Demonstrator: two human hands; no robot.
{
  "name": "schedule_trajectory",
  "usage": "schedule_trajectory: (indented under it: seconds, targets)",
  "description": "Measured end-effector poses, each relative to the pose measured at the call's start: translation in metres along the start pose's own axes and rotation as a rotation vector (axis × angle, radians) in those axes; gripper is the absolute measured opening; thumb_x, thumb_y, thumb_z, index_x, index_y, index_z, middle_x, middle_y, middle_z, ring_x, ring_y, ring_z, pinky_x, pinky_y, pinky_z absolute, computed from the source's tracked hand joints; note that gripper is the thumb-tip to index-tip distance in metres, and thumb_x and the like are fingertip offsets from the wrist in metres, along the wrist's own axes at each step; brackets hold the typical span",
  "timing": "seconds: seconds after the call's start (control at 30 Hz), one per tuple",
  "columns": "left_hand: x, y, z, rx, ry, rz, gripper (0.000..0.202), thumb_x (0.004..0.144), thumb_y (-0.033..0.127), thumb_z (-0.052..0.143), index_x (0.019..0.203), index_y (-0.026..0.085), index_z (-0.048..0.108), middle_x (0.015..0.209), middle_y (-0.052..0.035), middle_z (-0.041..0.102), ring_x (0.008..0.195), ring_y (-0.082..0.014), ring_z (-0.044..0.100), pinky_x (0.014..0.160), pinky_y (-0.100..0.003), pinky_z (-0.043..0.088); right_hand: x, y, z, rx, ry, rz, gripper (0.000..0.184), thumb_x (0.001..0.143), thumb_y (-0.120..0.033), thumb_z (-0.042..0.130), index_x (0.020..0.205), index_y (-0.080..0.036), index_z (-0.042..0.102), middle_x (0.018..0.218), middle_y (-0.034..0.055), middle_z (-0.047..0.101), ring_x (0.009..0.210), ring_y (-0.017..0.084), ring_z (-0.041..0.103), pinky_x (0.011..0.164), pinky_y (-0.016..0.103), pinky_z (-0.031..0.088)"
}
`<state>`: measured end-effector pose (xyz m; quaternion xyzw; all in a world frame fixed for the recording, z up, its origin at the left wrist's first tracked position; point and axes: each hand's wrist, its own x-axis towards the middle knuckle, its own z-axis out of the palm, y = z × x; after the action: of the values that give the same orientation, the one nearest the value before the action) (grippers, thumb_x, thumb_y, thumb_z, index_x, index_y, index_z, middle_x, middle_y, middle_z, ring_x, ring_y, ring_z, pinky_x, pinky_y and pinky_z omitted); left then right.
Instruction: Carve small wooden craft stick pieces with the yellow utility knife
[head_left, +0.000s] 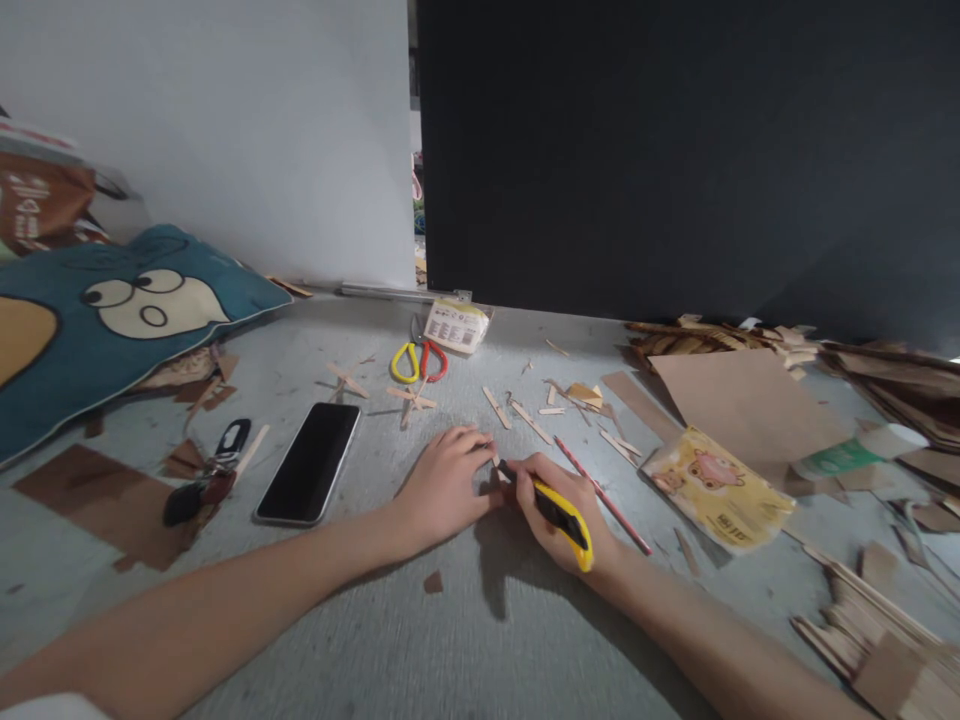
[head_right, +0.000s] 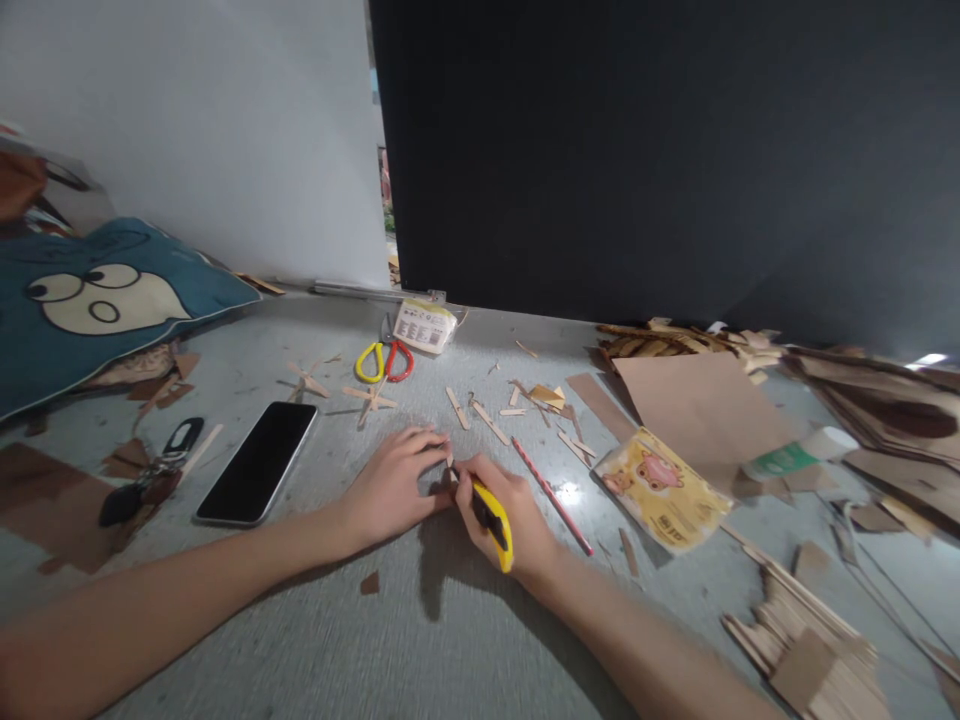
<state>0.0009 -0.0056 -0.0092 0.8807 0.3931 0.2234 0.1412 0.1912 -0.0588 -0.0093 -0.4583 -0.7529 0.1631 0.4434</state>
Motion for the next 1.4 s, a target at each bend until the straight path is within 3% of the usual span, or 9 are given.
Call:
schedule_trajectory:
  seconds: [0.2,0.43,0.53,0.63,0.83,1.13,1.4]
  targets:
    - [0.001,-0.003,0.003,-0.031,0.012,-0.006,0.039,0.084,0.032,0.084,0.12,0.019,0.078,0.135,-0.0118,0.073,0.132,-0.0339,0.059,0.114,-0.052,0.048,-0.003,0.0,0.003,-0.03,-0.114,-0.065,0.019,0.104,-0.02,0.044,0.087,-0.025,0.051,0.08,0.0018,0.064,0.068,0.016,0.066,0.065,0.026,0.053]
    - [0.008,-0.005,0.002,-0.103,0.011,-0.011,0.036,0.078,0.038,0.089,0.11,0.022,0.082,0.122,-0.0077,0.078,0.119,-0.0326,0.06,0.105,-0.05,0.052,0.011,0.0,0.0,0.079,-0.051,0.223,0.031,0.107,-0.038,0.046,0.082,-0.024,0.056,0.067,-0.0021,0.06,0.06,0.016,0.06,0.056,0.025,0.046]
    - [0.009,-0.005,0.001,-0.107,-0.004,-0.009,0.037,0.077,0.042,0.09,0.108,0.023,0.082,0.119,-0.0068,0.078,0.114,-0.0322,0.06,0.102,-0.049,0.052,0.02,0.0,-0.003,0.092,-0.092,0.259,0.036,0.107,-0.043,0.044,0.08,-0.024,0.057,0.066,-0.0021,0.059,0.061,0.016,0.059,0.059,0.025,0.048]
    - [0.008,-0.003,-0.002,-0.109,-0.004,-0.01,0.036,0.08,0.044,0.087,0.11,0.024,0.081,0.12,-0.0067,0.077,0.116,-0.0318,0.06,0.103,-0.049,0.052,0.018,0.004,-0.004,0.072,-0.077,0.205,0.037,0.107,-0.046,0.045,0.081,-0.024,0.059,0.069,-0.0006,0.064,0.062,0.017,0.062,0.059,0.025,0.049]
    - [0.006,-0.001,-0.005,-0.098,-0.02,-0.016,0.037,0.086,0.048,0.082,0.114,0.023,0.08,0.124,-0.0091,0.075,0.122,-0.0334,0.059,0.106,-0.053,0.051,0.001,0.011,-0.006,-0.064,0.077,0.113,0.035,0.111,-0.047,0.042,0.098,-0.024,0.066,0.069,0.0008,0.069,0.058,0.017,0.065,0.061,0.028,0.052]
    - [0.004,-0.004,-0.001,-0.076,0.023,0.02,0.029,0.087,0.04,0.083,0.109,0.021,0.08,0.125,-0.0084,0.075,0.121,-0.0303,0.06,0.105,-0.047,0.052,0.007,0.008,-0.004,-0.062,-0.022,-0.007,0.028,0.111,-0.036,0.044,0.091,-0.024,0.06,0.071,-0.0013,0.067,0.057,0.014,0.064,0.057,0.023,0.051]
    - [0.005,-0.002,-0.002,-0.066,0.015,0.011,0.027,0.087,0.039,0.082,0.109,0.022,0.08,0.126,-0.0087,0.075,0.124,-0.0314,0.06,0.107,-0.051,0.052,0.007,0.007,-0.003,-0.075,-0.028,-0.014,0.027,0.11,-0.034,0.043,0.091,-0.024,0.06,0.07,-0.001,0.065,0.056,0.013,0.062,0.056,0.023,0.05]
